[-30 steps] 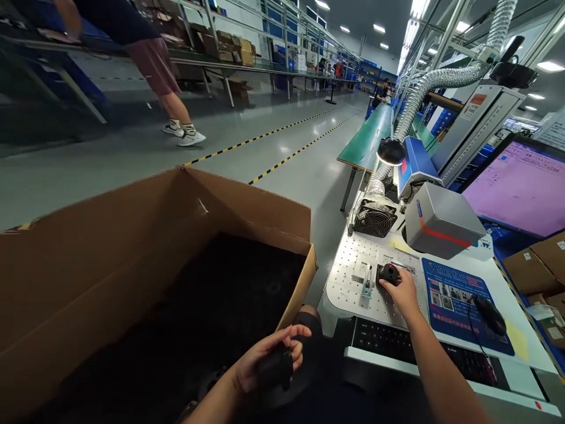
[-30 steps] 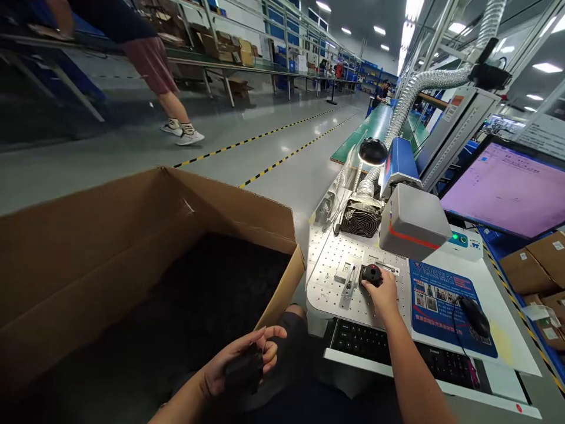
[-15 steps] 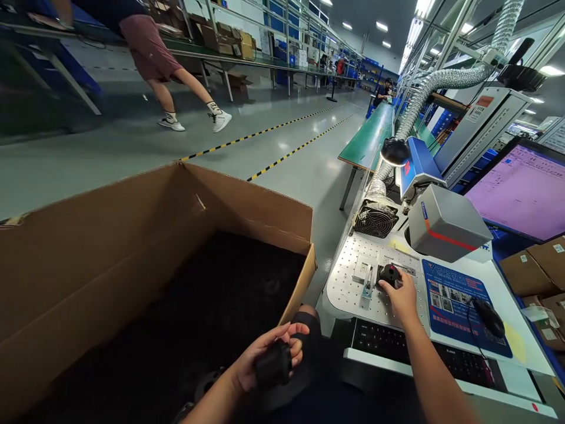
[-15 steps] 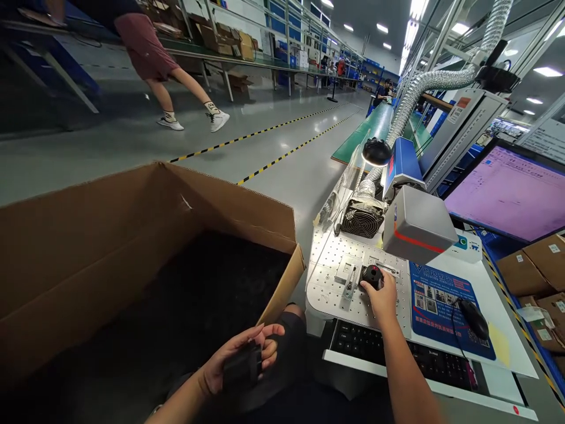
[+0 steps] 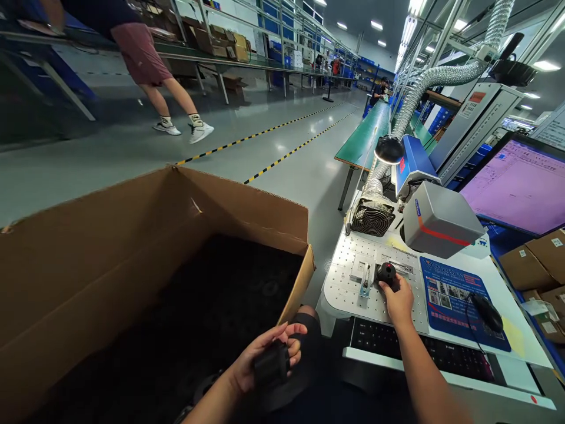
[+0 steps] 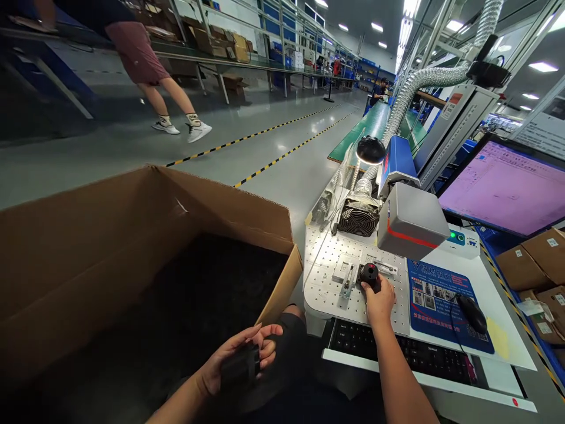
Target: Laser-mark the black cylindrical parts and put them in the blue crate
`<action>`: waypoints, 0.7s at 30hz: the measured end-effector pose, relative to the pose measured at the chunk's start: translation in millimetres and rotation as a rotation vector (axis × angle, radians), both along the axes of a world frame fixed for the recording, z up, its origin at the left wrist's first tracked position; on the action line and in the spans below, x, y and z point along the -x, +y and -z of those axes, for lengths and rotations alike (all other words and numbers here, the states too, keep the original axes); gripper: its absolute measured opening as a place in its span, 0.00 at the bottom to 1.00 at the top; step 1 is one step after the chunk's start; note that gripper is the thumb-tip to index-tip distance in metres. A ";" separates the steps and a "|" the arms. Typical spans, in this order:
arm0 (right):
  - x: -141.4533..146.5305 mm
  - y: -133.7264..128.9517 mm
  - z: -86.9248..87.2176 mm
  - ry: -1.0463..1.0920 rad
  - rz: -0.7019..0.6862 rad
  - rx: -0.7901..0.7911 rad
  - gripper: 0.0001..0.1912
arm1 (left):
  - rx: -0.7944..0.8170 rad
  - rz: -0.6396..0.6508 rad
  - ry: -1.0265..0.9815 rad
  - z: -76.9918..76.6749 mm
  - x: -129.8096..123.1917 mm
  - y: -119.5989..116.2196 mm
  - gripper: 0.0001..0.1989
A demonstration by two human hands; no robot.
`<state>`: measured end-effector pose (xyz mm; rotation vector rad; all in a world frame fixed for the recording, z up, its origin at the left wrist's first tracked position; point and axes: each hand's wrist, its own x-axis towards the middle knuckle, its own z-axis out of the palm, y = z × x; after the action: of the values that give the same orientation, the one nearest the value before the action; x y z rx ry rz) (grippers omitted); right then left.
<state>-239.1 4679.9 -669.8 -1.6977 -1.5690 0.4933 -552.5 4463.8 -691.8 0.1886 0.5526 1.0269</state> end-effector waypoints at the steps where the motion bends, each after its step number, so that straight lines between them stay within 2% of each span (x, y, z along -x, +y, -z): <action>1: 0.9 0.0 -0.5 -0.012 0.004 0.009 0.29 | -0.002 -0.001 -0.002 0.9 -0.3 -0.1 0.20; 7: -0.6 -2.9 -8.8 -0.014 -0.021 0.011 0.36 | -0.002 -0.014 0.004 3.8 -0.3 -1.5 0.20; 10: -13.9 -20.5 -16.5 0.020 -0.018 -0.025 0.36 | 0.010 -0.016 -0.003 0.8 -0.6 -1.5 0.20; 15: -50.8 -85.4 -20.0 0.080 -0.045 -0.117 0.24 | 0.019 -0.016 0.005 -8.4 -5.5 1.7 0.18; 18: -67.8 -128.2 -10.1 0.082 -0.082 -0.087 0.19 | 0.050 0.011 0.009 -10.6 -7.0 4.2 0.15; 21: -75.5 -158.4 4.9 0.039 -0.121 -0.037 0.18 | 0.094 0.047 -0.003 -9.7 -4.3 5.4 0.15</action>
<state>-163.6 4521.5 -674.7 -1.5629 -1.6494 0.5510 -548.1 4469.2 -682.1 0.1166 0.5900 0.9531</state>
